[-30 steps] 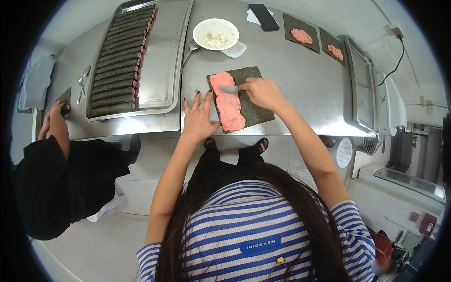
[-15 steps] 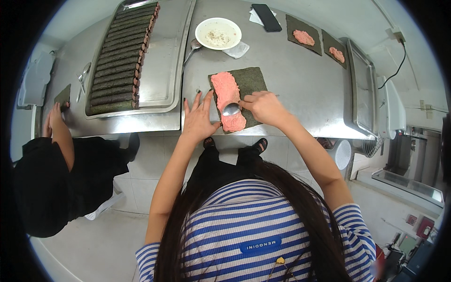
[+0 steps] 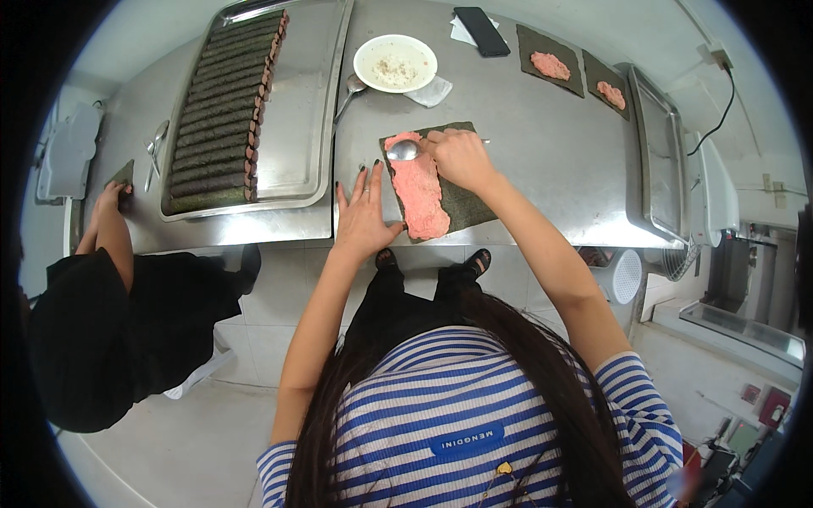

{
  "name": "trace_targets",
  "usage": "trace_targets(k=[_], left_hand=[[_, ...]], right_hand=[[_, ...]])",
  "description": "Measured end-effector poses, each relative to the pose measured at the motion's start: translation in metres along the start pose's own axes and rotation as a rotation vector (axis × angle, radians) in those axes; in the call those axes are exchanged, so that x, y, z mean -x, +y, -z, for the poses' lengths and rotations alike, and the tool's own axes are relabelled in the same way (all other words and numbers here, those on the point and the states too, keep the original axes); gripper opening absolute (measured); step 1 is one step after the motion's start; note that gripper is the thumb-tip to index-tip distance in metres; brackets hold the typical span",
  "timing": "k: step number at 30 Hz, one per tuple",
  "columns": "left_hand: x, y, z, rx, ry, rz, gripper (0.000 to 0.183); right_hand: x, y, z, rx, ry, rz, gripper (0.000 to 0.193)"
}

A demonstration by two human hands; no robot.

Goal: The person spreads a pink paste onto nori sheets using a spoon, rolls the nori into cylindrical sushi rolls, and places them on a metal tray. The person repeats this process for multiple nori sheets.

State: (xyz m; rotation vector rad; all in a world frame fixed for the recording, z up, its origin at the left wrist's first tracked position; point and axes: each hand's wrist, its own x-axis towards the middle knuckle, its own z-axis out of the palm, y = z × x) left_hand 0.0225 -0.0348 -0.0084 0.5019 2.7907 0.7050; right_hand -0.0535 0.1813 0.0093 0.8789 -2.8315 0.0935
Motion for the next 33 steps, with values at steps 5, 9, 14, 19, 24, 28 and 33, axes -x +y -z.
trace_targets(k=[5, 9, 14, 19, 24, 28, 33], left_hand=[[0.0, -0.001, -0.002, -0.017, 0.015, -0.003, 0.111], [-0.001, 0.0, 0.0, -0.016, -0.032, 0.03, 0.11], [0.0, -0.002, -0.002, -0.009, -0.027, 0.029, 0.112], [-0.001, -0.003, 0.0, -0.009, -0.039, 0.028, 0.113], [-0.004, -0.002, 0.005, -0.023, -0.062, 0.005, 0.115], [-0.009, -0.003, 0.01, -0.025, -0.085, -0.029, 0.116], [-0.011, -0.004, 0.006, -0.049, -0.091, -0.033, 0.117]], right_hand=[[-0.009, -0.006, 0.027, -0.026, -0.059, -0.164, 0.015], [0.013, -0.018, 0.04, -0.008, -0.058, 0.021, 0.019], [0.046, -0.049, 0.039, 0.123, -0.132, 0.22, 0.022], [0.03, -0.043, 0.021, 0.207, -0.112, 0.095, 0.016], [-0.005, -0.016, 0.023, -0.021, -0.084, -0.168, 0.013], [-0.002, -0.013, 0.021, -0.092, -0.239, -0.184, 0.015], [0.04, -0.03, 0.039, -0.175, -0.391, -0.194, 0.016]])
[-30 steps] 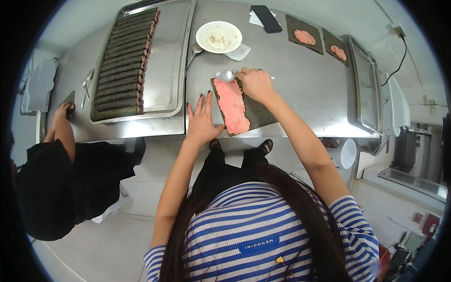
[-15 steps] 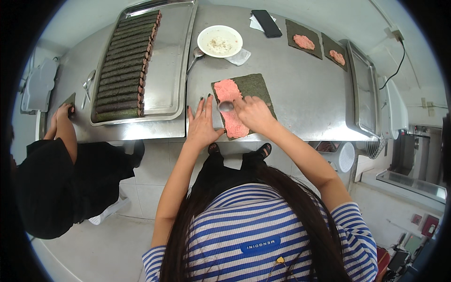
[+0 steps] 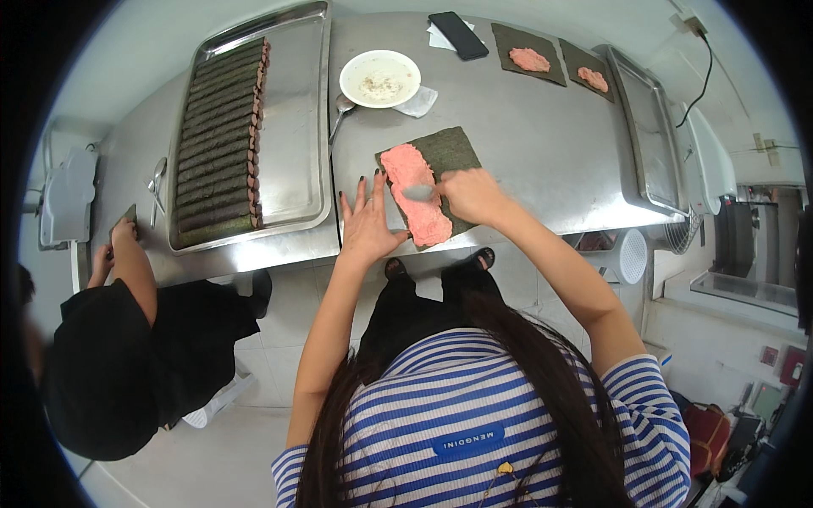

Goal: The person spreads a pink paste onto nori sheets using a spoon, rolls the nori into cylindrical sushi rolls, and places them on a metal tray. The person repeats this process for multiple nori sheets.

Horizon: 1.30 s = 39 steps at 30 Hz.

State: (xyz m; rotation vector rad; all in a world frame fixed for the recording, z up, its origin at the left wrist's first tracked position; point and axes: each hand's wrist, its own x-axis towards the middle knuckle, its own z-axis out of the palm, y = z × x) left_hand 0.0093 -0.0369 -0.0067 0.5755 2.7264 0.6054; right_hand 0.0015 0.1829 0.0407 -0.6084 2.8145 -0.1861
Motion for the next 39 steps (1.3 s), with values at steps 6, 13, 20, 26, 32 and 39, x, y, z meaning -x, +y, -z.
trace_targets(k=[6, 13, 20, 26, 32, 39], left_hand=[[-0.001, 0.0, -0.002, -0.048, -0.012, 0.013, 0.119], [-0.002, 0.004, 0.001, -0.023, -0.008, 0.007, 0.12], [0.0, 0.001, 0.0, -0.022, -0.021, 0.047, 0.119], [-0.001, 0.006, 0.002, -0.095, -0.058, 0.082, 0.12], [-0.003, 0.014, 0.008, -0.097, -0.092, 0.116, 0.117], [-0.001, 0.013, 0.004, -0.136, -0.042, 0.109, 0.115]], right_hand=[[0.022, 0.01, 0.018, -0.135, -0.114, -0.013, 0.033], [-0.028, 0.034, 0.01, -0.13, 0.116, -0.098, 0.031], [0.01, 0.018, 0.006, -0.133, -0.144, 0.11, 0.03], [-0.016, 0.04, 0.011, -0.046, 0.252, 0.146, 0.015], [-0.074, 0.045, -0.009, 0.076, 0.369, 0.316, 0.01], [-0.086, 0.041, -0.004, 0.103, 0.254, 0.234, 0.009]])
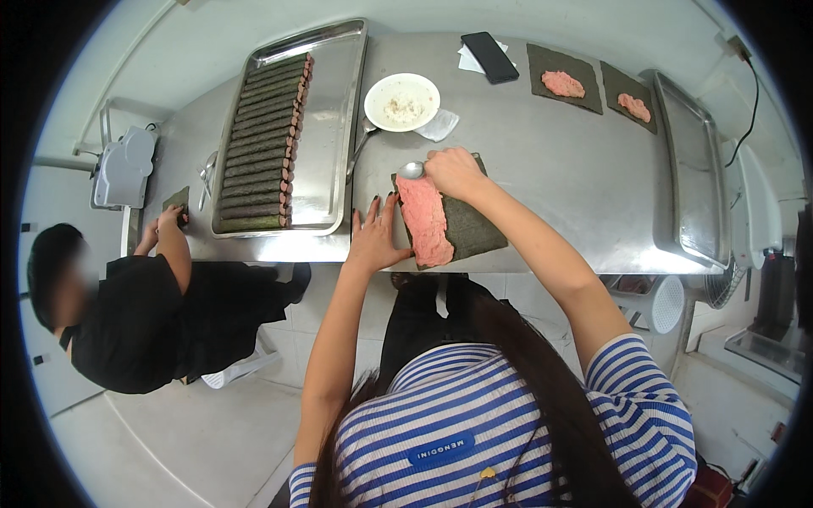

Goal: The person spreads a pink paste onto nori sheets using a spoon, rolls the nori into cylindrical sushi rolls, and places them on a metal tray. The person repeats this process for multiple nori sheets.

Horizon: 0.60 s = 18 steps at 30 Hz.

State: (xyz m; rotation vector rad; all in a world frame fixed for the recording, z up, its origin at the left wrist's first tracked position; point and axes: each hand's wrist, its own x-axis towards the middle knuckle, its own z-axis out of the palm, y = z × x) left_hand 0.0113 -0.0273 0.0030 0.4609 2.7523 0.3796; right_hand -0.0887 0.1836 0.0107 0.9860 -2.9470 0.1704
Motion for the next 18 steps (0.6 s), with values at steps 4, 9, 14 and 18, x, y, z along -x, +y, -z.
trace_targets(k=[4, 9, 14, 18], left_hand=[[-0.001, 0.003, 0.004, 0.002, -0.021, 0.015, 0.115], [-0.003, 0.0, 0.004, -0.001, -0.035, -0.006, 0.115], [-0.005, -0.002, 0.0, -0.01, -0.036, -0.046, 0.115], [-0.002, -0.005, -0.007, -0.002, 0.027, -0.077, 0.116]], right_hand=[[0.015, 0.008, 0.017, -0.045, -0.086, -0.128, 0.008], [0.025, 0.021, 0.035, -0.06, -0.098, -0.284, 0.013], [0.038, 0.007, 0.026, -0.129, -0.114, -0.265, 0.021], [0.061, -0.024, 0.032, -0.172, -0.181, -0.247, 0.023]])
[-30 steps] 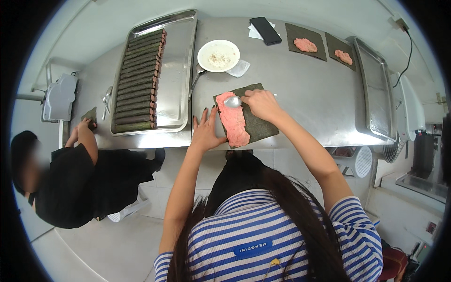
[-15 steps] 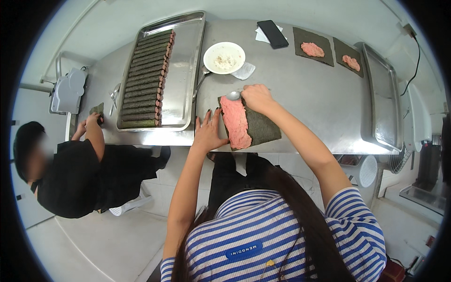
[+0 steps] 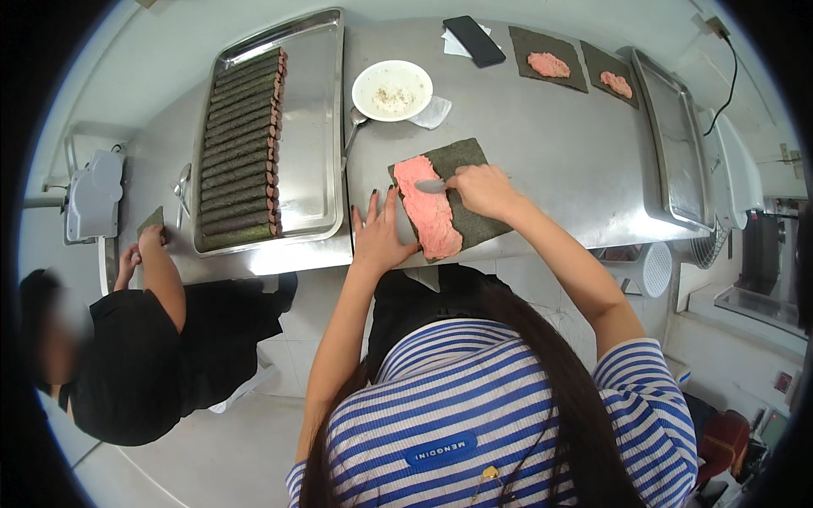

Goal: The person spreads a pink paste onto nori sheets using a spoon, rolls the nori into cylindrical sushi rolls, and places them on a metal tray. The person repeats this process for multiple nori sheets.

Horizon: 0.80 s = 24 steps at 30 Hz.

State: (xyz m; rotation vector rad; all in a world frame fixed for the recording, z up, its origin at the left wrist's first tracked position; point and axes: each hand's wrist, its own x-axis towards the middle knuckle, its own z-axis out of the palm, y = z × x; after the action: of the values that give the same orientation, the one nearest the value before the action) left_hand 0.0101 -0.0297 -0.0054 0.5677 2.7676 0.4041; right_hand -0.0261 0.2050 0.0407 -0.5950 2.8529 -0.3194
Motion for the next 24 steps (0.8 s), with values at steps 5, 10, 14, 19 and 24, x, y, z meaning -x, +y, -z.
trace_targets(k=[5, 10, 14, 19, 24], left_hand=[[0.001, 0.0, 0.005, 0.032, -0.071, 0.045, 0.117], [-0.001, 0.001, 0.006, 0.042, -0.055, 0.037, 0.117], [0.0, -0.001, 0.003, 0.033, -0.029, 0.033, 0.116], [0.0, 0.0, 0.003, 0.049, -0.014, 0.025, 0.115], [0.001, 0.002, 0.005, 0.073, -0.019, 0.039, 0.114]], right_hand=[[0.042, -0.022, -0.007, -0.024, -0.112, 0.063, 0.021], [0.069, -0.032, -0.009, 0.006, -0.146, 0.12, 0.02], [0.073, -0.032, 0.01, 0.015, -0.171, 0.152, 0.014], [0.062, -0.035, -0.006, 0.122, -0.111, 0.136, 0.025], [0.077, -0.046, -0.024, 0.188, -0.027, 0.197, 0.012]])
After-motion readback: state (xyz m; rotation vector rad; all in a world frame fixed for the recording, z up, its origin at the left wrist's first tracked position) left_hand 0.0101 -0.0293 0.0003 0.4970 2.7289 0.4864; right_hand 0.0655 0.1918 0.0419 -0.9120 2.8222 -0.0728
